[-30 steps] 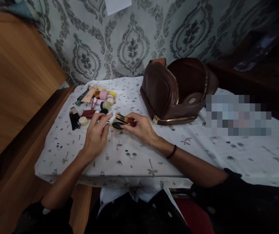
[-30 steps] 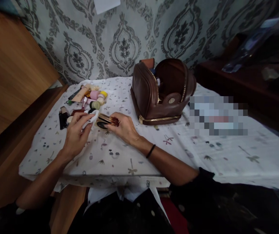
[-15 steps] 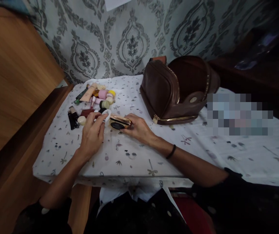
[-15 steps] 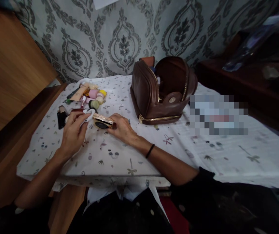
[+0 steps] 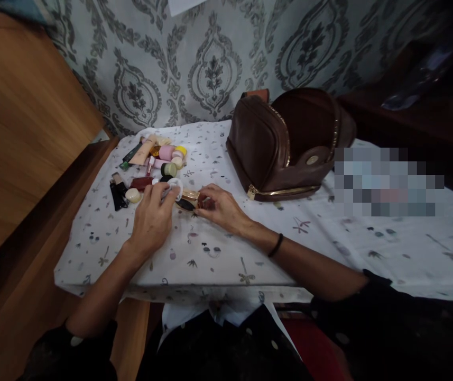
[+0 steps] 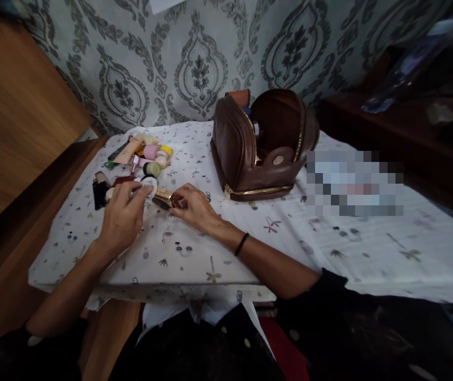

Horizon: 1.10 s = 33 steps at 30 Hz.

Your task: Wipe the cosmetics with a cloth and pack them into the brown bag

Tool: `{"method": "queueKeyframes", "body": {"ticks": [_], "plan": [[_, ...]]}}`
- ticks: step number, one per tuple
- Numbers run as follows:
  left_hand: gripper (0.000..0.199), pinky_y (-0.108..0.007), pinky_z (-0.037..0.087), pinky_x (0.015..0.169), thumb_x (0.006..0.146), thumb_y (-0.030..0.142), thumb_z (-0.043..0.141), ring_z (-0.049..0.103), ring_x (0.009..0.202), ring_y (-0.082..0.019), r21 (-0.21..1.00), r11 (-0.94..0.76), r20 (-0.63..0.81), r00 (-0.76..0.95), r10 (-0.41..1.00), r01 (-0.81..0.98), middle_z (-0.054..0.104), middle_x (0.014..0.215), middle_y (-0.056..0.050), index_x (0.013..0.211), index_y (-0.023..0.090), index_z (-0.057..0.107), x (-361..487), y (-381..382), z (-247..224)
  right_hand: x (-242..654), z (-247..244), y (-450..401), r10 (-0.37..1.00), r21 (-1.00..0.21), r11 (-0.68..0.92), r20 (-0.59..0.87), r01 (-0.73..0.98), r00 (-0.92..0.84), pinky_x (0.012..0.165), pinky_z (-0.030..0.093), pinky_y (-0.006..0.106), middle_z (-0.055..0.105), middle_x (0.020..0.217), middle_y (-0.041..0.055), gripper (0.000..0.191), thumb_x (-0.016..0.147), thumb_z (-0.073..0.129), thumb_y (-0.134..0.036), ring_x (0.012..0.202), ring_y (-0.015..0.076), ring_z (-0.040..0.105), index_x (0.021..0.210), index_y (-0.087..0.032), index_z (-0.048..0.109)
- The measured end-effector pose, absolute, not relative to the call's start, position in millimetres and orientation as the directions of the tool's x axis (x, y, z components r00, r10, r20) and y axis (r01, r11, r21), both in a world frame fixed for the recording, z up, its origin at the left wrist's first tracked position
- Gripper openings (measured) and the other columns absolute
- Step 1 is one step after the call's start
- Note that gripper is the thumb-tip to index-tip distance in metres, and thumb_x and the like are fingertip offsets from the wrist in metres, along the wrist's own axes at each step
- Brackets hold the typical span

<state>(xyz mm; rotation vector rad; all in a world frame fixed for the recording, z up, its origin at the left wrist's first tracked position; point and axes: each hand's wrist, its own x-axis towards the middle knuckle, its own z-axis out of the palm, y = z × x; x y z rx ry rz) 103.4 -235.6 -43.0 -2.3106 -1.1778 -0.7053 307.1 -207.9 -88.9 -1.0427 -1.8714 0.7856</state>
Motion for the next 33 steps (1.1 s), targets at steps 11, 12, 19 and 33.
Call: {"method": "queueKeyframes", "body": {"ticks": [11, 12, 19, 33], "plan": [[0.036, -0.038, 0.052, 0.086, 0.096, 0.005, 0.04, 0.056, 0.102, -0.024, -0.079, -0.682, 0.618, 0.573, 0.539, 0.727, 0.06, 0.111, -0.014, 0.12, 0.015, 0.064, 130, -250, -38, 307, -93, -208, 0.851, -0.724, 0.512, 0.355, 0.462, -0.387, 0.077, 0.044, 0.03, 0.059, 0.094, 0.0056, 0.008, 0.085, 0.066, -0.019, 0.085, 0.0181, 0.056, 0.092, -0.015, 0.066], [0.035, -0.038, 0.052, 0.087, 0.096, 0.006, 0.04, 0.056, 0.102, -0.024, -0.07, -0.679, 0.625, 0.563, 0.542, 0.731, 0.06, 0.111, -0.014, 0.121, 0.015, 0.064, 129, -250, -37, 308, -91, -209, 0.853, -0.735, 0.509, 0.358, 0.448, -0.381, 0.076, 0.043, 0.029, 0.06, 0.091, 0.0048, 0.007, 0.086, 0.065, -0.02, 0.082, 0.0176, 0.056, 0.091, -0.016, 0.065], [0.033, -0.039, 0.05, 0.094, 0.098, 0.014, 0.043, 0.058, 0.107, -0.023, 0.115, -0.628, 0.633, 0.431, 0.643, 0.77, 0.058, 0.113, -0.012, 0.124, 0.018, 0.063, 108, -243, -25, 310, -83, -215, 0.846, -0.785, 0.533, 0.486, 0.317, -0.218, 0.069, 0.044, 0.027, 0.065, 0.086, 0.0024, 0.019, 0.087, 0.066, -0.033, 0.076, 0.0165, 0.057, 0.099, -0.018, 0.066], [0.035, -0.042, 0.05, 0.091, 0.096, 0.012, 0.042, 0.056, 0.104, -0.026, 0.035, -0.556, 0.597, 0.429, 0.678, 0.83, 0.058, 0.109, -0.012, 0.12, 0.016, 0.066, 98, -239, -33, 307, -90, -215, 0.819, -0.777, 0.566, 0.49, 0.275, -0.298, 0.076, 0.052, 0.029, 0.067, 0.105, 0.0038, 0.065, 0.077, 0.072, -0.023, 0.074, 0.0144, 0.06, 0.137, -0.022, 0.049]]}}
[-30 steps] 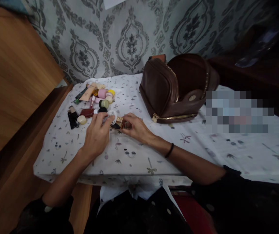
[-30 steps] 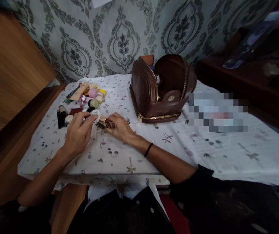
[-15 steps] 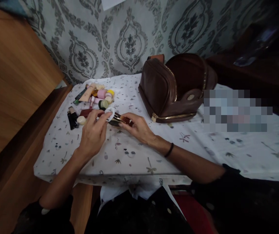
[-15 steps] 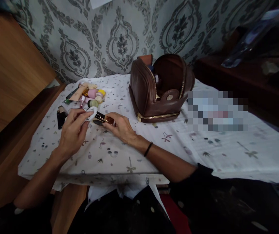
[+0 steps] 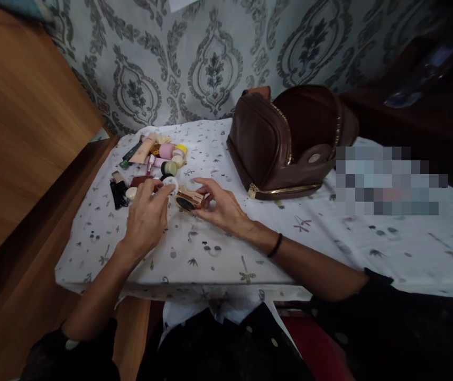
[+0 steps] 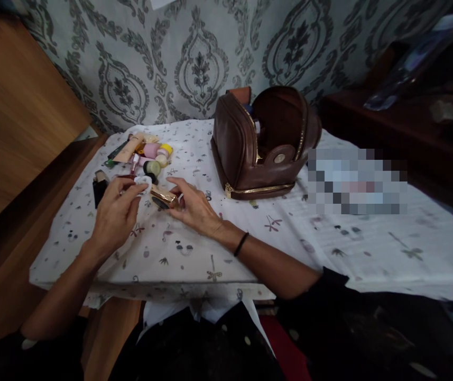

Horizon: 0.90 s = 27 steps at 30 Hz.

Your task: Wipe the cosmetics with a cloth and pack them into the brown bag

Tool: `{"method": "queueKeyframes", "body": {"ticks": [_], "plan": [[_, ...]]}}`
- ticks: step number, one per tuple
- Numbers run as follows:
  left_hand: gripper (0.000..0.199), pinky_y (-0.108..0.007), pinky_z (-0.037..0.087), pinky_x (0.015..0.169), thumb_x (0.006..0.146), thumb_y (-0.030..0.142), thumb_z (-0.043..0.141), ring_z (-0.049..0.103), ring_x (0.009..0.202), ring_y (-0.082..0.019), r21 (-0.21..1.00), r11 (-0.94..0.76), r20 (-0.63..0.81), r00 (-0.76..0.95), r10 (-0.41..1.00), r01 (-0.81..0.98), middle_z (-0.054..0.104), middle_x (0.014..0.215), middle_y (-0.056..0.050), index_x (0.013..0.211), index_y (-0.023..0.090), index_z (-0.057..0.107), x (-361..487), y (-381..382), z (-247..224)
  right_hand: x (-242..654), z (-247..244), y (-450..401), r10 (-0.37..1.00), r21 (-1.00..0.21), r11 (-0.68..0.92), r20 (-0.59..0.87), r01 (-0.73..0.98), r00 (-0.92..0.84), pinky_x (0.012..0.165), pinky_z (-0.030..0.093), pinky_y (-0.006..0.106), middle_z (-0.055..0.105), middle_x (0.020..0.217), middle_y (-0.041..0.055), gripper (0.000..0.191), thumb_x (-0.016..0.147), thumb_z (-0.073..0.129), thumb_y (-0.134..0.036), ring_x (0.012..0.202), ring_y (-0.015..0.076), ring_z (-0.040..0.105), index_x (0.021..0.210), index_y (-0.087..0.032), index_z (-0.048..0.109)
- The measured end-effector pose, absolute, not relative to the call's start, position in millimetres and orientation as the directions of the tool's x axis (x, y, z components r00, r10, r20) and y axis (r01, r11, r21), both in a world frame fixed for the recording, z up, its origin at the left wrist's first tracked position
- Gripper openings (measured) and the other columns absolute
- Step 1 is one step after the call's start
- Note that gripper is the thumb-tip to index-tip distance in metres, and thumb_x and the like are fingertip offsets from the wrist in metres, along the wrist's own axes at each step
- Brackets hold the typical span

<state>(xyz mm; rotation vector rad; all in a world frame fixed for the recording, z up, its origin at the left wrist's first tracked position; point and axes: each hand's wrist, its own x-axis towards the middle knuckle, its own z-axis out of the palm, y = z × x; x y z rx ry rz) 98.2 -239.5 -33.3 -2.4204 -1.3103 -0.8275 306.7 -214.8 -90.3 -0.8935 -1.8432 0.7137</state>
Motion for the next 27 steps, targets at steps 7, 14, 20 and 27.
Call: {"method": "queueKeyframes", "body": {"ticks": [7, 14, 20, 27], "plan": [[0.035, -0.041, 0.051, 0.09, 0.096, 0.012, 0.041, 0.055, 0.105, -0.026, 0.047, -0.579, 0.574, 0.453, 0.682, 0.814, 0.057, 0.113, -0.012, 0.121, 0.018, 0.065, 115, -249, -37, 306, -91, -214, 0.839, -0.8, 0.53, 0.448, 0.281, -0.308, 0.074, 0.051, 0.028, 0.066, 0.105, 0.0029, 0.065, 0.077, 0.069, -0.022, 0.071, 0.0126, 0.058, 0.138, -0.023, 0.047], [0.036, -0.04, 0.052, 0.087, 0.095, 0.008, 0.042, 0.055, 0.104, -0.024, 0.038, -0.642, 0.582, 0.505, 0.637, 0.766, 0.058, 0.114, -0.012, 0.12, 0.018, 0.065, 127, -255, -36, 310, -87, -216, 0.804, -0.781, 0.571, 0.469, 0.253, -0.365, 0.069, 0.049, 0.026, 0.063, 0.105, 0.0034, 0.071, 0.077, 0.059, -0.017, 0.072, 0.0127, 0.057, 0.144, -0.022, 0.039], [0.034, -0.037, 0.052, 0.082, 0.095, 0.005, 0.042, 0.055, 0.101, -0.024, -0.157, -0.655, 0.639, 0.582, 0.503, 0.739, 0.06, 0.112, -0.013, 0.118, 0.017, 0.065, 130, -258, -42, 314, -88, -211, 0.824, -0.836, 0.52, 0.437, 0.174, -0.361, 0.073, 0.051, 0.029, 0.063, 0.096, 0.002, 0.061, 0.084, 0.045, -0.017, 0.071, 0.0139, 0.059, 0.144, -0.02, 0.039], [0.027, -0.038, 0.049, 0.084, 0.096, 0.011, 0.05, 0.058, 0.106, -0.028, -0.478, -0.596, 0.588, 0.739, 0.329, 0.646, 0.066, 0.114, -0.015, 0.119, 0.013, 0.065, 133, -259, -57, 311, -91, -198, 0.934, -0.951, 0.308, 0.302, 0.0, -0.189, 0.063, 0.052, 0.026, 0.065, 0.085, 0.0028, 0.044, 0.097, 0.042, -0.054, 0.075, 0.0162, 0.062, 0.119, -0.021, 0.059]]}}
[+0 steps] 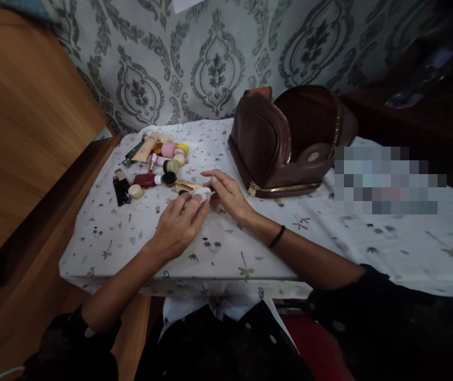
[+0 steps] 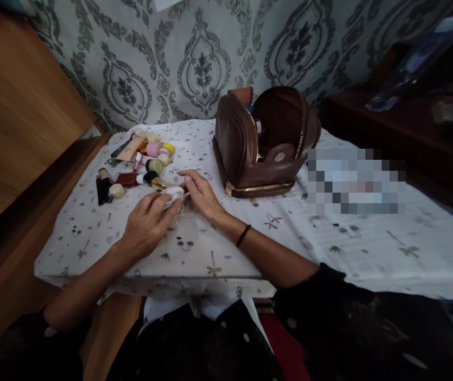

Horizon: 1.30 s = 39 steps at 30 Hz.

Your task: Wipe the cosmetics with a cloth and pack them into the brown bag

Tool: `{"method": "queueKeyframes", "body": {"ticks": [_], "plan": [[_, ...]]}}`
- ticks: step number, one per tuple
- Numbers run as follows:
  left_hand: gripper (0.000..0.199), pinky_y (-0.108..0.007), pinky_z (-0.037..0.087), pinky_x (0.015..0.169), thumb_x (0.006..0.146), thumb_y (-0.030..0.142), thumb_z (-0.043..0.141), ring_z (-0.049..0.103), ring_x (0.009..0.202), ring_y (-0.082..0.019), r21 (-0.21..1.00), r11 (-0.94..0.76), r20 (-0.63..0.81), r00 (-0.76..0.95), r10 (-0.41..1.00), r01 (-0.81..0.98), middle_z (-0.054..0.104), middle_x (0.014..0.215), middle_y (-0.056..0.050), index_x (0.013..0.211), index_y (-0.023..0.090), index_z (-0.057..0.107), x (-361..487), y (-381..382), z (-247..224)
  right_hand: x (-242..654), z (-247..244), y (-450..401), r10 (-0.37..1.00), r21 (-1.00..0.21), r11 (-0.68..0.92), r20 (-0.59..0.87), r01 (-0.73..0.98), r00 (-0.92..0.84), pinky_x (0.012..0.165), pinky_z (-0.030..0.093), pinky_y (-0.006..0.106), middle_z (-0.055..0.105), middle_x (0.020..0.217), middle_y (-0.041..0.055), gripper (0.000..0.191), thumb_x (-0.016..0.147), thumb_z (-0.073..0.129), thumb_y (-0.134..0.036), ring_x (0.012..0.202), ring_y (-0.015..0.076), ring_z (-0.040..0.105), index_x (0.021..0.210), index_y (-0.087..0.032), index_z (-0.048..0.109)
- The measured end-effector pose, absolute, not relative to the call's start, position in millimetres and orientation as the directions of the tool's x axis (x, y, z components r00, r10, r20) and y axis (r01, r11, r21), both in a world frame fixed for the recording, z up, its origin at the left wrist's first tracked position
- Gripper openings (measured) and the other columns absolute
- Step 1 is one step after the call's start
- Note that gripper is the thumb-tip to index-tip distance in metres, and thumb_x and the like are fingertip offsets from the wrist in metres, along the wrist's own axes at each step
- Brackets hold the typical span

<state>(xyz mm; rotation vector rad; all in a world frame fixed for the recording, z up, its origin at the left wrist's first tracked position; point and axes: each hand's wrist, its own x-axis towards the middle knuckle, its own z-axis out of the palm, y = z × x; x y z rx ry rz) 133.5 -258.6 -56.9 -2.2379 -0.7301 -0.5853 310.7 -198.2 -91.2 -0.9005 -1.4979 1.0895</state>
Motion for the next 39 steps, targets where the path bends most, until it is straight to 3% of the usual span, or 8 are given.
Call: {"method": "queueKeyframes", "body": {"ticks": [6, 11, 14, 20, 24, 30, 35, 39], "plan": [[0.022, -0.037, 0.049, 0.077, 0.097, 0.009, 0.048, 0.061, 0.105, -0.027, -0.538, -0.616, 0.453, 0.814, 0.363, 0.575, 0.068, 0.112, -0.015, 0.108, 0.01, 0.067, 133, -257, -71, 309, -79, -191, 0.934, -0.938, 0.326, 0.299, 0.121, -0.196, 0.063, 0.049, 0.027, 0.066, 0.082, 0.0048, 0.06, 0.093, 0.041, -0.07, 0.078, 0.0179, 0.063, 0.099, -0.017, 0.068], [0.021, -0.037, 0.052, 0.076, 0.097, 0.011, 0.047, 0.06, 0.095, -0.025, -0.514, -0.662, 0.351, 0.838, 0.418, 0.545, 0.066, 0.11, -0.013, 0.105, 0.011, 0.067, 129, -257, -73, 306, -85, -173, 0.927, -0.901, 0.356, 0.308, 0.248, -0.212, 0.059, 0.043, 0.025, 0.062, 0.068, -0.0009, 0.042, 0.08, 0.068, -0.054, 0.063, 0.0146, 0.056, 0.097, -0.016, 0.069], [0.024, -0.037, 0.054, 0.079, 0.098, 0.011, 0.046, 0.057, 0.097, -0.025, -0.411, -0.71, 0.393, 0.814, 0.428, 0.572, 0.064, 0.109, -0.013, 0.111, 0.011, 0.066, 120, -255, -75, 307, -95, -168, 0.938, -0.923, 0.322, 0.28, 0.212, -0.205, 0.056, 0.044, 0.025, 0.064, 0.069, -0.0006, 0.037, 0.079, 0.069, -0.047, 0.059, 0.0137, 0.056, 0.099, -0.016, 0.068], [0.037, -0.037, 0.055, 0.083, 0.095, 0.006, 0.04, 0.054, 0.105, -0.026, -0.147, -0.716, 0.522, 0.668, 0.53, 0.683, 0.061, 0.112, -0.013, 0.121, 0.015, 0.064, 107, -243, -81, 306, -103, -175, 0.952, -0.973, 0.229, 0.22, 0.015, -0.214, 0.052, 0.049, 0.026, 0.065, 0.07, -0.0003, 0.039, 0.085, 0.063, -0.054, 0.056, 0.0141, 0.06, 0.101, -0.018, 0.068], [0.04, -0.039, 0.052, 0.09, 0.095, 0.008, 0.039, 0.053, 0.108, -0.024, 0.015, -0.707, 0.56, 0.58, 0.592, 0.707, 0.059, 0.116, -0.01, 0.123, 0.022, 0.063, 111, -226, -78, 305, -104, -176, 0.95, -0.971, 0.239, 0.235, -0.008, -0.205, 0.052, 0.051, 0.026, 0.064, 0.071, -0.0016, 0.036, 0.086, 0.063, -0.051, 0.055, 0.013, 0.058, 0.102, -0.02, 0.07], [0.036, -0.036, 0.05, 0.091, 0.094, 0.012, 0.042, 0.056, 0.102, -0.021, 0.239, -0.632, 0.55, 0.434, 0.714, 0.737, 0.056, 0.109, -0.008, 0.121, 0.019, 0.065, 105, -203, -75, 306, -108, -177, 0.963, -0.977, 0.188, 0.203, -0.098, -0.179, 0.059, 0.055, 0.027, 0.068, 0.072, -0.0002, 0.027, 0.083, 0.07, -0.045, 0.062, 0.0147, 0.063, 0.092, -0.019, 0.07], [0.035, -0.035, 0.052, 0.09, 0.093, 0.013, 0.046, 0.057, 0.099, -0.021, 0.349, -0.567, 0.488, 0.372, 0.79, 0.746, 0.055, 0.109, -0.009, 0.124, 0.016, 0.063, 96, -212, -76, 307, -107, -179, 0.985, -0.968, 0.079, 0.112, -0.237, -0.128, 0.058, 0.055, 0.026, 0.069, 0.069, 0.0004, 0.022, 0.08, 0.076, -0.039, 0.059, 0.0139, 0.063, 0.085, -0.018, 0.069], [0.035, -0.037, 0.052, 0.092, 0.091, 0.013, 0.05, 0.058, 0.101, -0.022, 0.381, -0.57, 0.562, 0.308, 0.768, 0.727, 0.057, 0.107, -0.008, 0.124, 0.017, 0.062, 95, -219, -70, 307, -103, -183, 0.989, -0.916, -0.011, 0.049, -0.402, -0.14, 0.06, 0.057, 0.026, 0.068, 0.07, 0.0005, 0.021, 0.08, 0.078, -0.035, 0.063, 0.0129, 0.064, 0.078, -0.017, 0.067]]}}
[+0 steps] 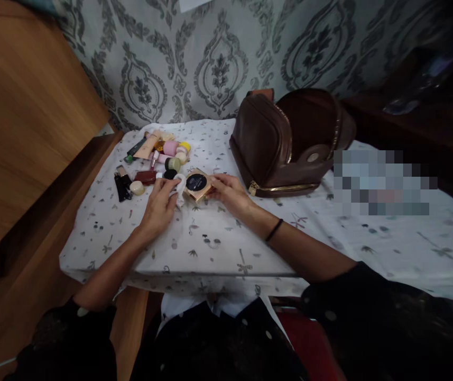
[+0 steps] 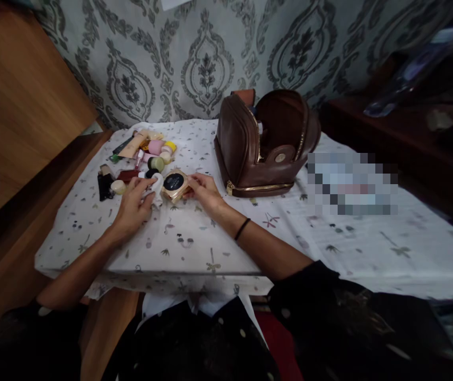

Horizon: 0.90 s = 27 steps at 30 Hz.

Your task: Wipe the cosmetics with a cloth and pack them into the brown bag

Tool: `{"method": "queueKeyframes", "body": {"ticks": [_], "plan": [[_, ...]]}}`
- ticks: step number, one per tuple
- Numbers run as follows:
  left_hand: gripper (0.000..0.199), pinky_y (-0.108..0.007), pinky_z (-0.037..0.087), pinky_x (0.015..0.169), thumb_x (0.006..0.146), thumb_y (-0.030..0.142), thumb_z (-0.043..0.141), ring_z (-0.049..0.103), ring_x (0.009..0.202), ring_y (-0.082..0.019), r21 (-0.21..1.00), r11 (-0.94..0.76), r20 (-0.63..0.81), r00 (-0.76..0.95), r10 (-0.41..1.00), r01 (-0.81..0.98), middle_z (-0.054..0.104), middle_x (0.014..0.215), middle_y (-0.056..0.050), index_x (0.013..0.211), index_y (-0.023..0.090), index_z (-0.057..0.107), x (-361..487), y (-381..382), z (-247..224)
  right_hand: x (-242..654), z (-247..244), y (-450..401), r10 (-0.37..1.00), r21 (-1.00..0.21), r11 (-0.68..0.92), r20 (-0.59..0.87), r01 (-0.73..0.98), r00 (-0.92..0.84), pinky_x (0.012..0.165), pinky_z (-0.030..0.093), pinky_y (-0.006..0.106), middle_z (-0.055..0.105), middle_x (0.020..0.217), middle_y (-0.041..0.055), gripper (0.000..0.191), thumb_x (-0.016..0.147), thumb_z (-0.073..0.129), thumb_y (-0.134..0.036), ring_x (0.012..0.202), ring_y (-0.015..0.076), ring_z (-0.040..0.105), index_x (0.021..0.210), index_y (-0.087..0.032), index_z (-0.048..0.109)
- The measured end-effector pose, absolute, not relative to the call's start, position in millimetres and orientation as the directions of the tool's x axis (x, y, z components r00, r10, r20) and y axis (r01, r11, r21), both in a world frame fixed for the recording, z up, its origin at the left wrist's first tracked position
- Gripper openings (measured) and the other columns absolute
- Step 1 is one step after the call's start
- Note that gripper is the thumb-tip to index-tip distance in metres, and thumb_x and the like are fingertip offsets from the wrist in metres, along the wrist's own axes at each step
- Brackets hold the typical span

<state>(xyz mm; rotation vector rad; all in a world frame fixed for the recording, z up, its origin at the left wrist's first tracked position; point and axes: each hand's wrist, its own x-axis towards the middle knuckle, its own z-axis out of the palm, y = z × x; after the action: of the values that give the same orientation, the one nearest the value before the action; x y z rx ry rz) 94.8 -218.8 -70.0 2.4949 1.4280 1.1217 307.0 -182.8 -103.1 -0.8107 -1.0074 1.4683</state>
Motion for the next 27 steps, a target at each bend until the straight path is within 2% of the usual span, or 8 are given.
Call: {"method": "queueKeyframes", "body": {"ticks": [5, 10, 13, 16, 21, 24, 27], "plan": [[0.032, -0.037, 0.054, 0.09, 0.092, 0.016, 0.052, 0.058, 0.102, -0.022, 0.416, -0.592, 0.646, 0.233, 0.727, 0.69, 0.057, 0.106, -0.007, 0.123, 0.02, 0.062, 101, -220, -60, 304, -96, -190, 0.968, -0.792, -0.213, -0.093, -0.573, -0.232, 0.067, 0.059, 0.024, 0.071, 0.074, 0.0026, 0.012, 0.085, 0.073, -0.019, 0.069, 0.0121, 0.067, 0.076, -0.015, 0.066], [0.031, -0.036, 0.051, 0.094, 0.094, 0.014, 0.049, 0.057, 0.107, -0.021, 0.35, -0.696, 0.687, 0.334, 0.645, 0.627, 0.057, 0.109, -0.007, 0.121, 0.02, 0.063, 114, -233, -53, 302, -91, -192, 0.948, -0.662, -0.307, -0.149, -0.684, -0.281, 0.073, 0.059, 0.02, 0.07, 0.073, 0.0025, 0.013, 0.089, 0.064, -0.008, 0.072, 0.0108, 0.067, 0.078, -0.014, 0.067], [0.034, -0.036, 0.05, 0.096, 0.093, 0.01, 0.046, 0.057, 0.108, -0.021, 0.291, -0.727, 0.693, 0.387, 0.608, 0.622, 0.057, 0.111, -0.008, 0.12, 0.021, 0.063, 121, -242, -50, 304, -89, -192, 0.929, -0.609, -0.358, -0.157, -0.707, -0.335, 0.071, 0.059, 0.017, 0.07, 0.074, 0.0029, 0.014, 0.09, 0.059, -0.005, 0.071, 0.0101, 0.066, 0.083, -0.013, 0.068], [0.033, -0.038, 0.049, 0.097, 0.095, 0.013, 0.044, 0.057, 0.11, -0.022, 0.282, -0.717, 0.696, 0.378, 0.611, 0.638, 0.057, 0.114, -0.008, 0.121, 0.022, 0.063, 121, -241, -46, 306, -86, -192, 0.902, -0.578, -0.418, -0.174, -0.701, -0.395, 0.066, 0.059, 0.015, 0.07, 0.074, 0.0038, 0.017, 0.092, 0.054, -0.005, 0.068, 0.01, 0.066, 0.086, -0.013, 0.068], [0.026, -0.038, 0.051, 0.093, 0.097, 0.03, 0.052, 0.058, 0.107, -0.023, 0.381, -0.656, 0.733, 0.22, 0.644, 0.651, 0.058, 0.113, -0.008, 0.12, 0.024, 0.064, 112, -225, -41, 307, -85, -193, 0.871, -0.584, -0.464, -0.162, -0.666, -0.464, 0.066, 0.061, 0.016, 0.069, 0.075, 0.0044, 0.017, 0.091, 0.051, -0.005, 0.069, 0.0113, 0.067, 0.086, -0.016, 0.063], [0.029, -0.037, 0.05, 0.095, 0.096, 0.036, 0.056, 0.058, 0.108, -0.023, 0.466, -0.65, 0.739, 0.14, 0.659, 0.6, 0.059, 0.112, -0.007, 0.122, 0.023, 0.062, 109, -216, -44, 306, -85, -193, 0.859, -0.601, -0.471, -0.148, -0.646, -0.49, 0.069, 0.06, 0.017, 0.069, 0.077, 0.0052, 0.016, 0.093, 0.051, -0.006, 0.071, 0.0114, 0.068, 0.087, -0.015, 0.063], [0.032, -0.037, 0.048, 0.099, 0.096, 0.036, 0.057, 0.058, 0.113, -0.023, 0.534, -0.654, 0.719, 0.119, 0.685, 0.535, 0.06, 0.116, -0.008, 0.124, 0.022, 0.059, 111, -214, -48, 304, -84, -197, 0.839, -0.597, -0.503, -0.164, -0.625, -0.519, 0.07, 0.06, 0.02, 0.069, 0.082, 0.0074, 0.016, 0.098, 0.052, -0.019, 0.077, 0.0137, 0.07, 0.091, -0.013, 0.065]]}}
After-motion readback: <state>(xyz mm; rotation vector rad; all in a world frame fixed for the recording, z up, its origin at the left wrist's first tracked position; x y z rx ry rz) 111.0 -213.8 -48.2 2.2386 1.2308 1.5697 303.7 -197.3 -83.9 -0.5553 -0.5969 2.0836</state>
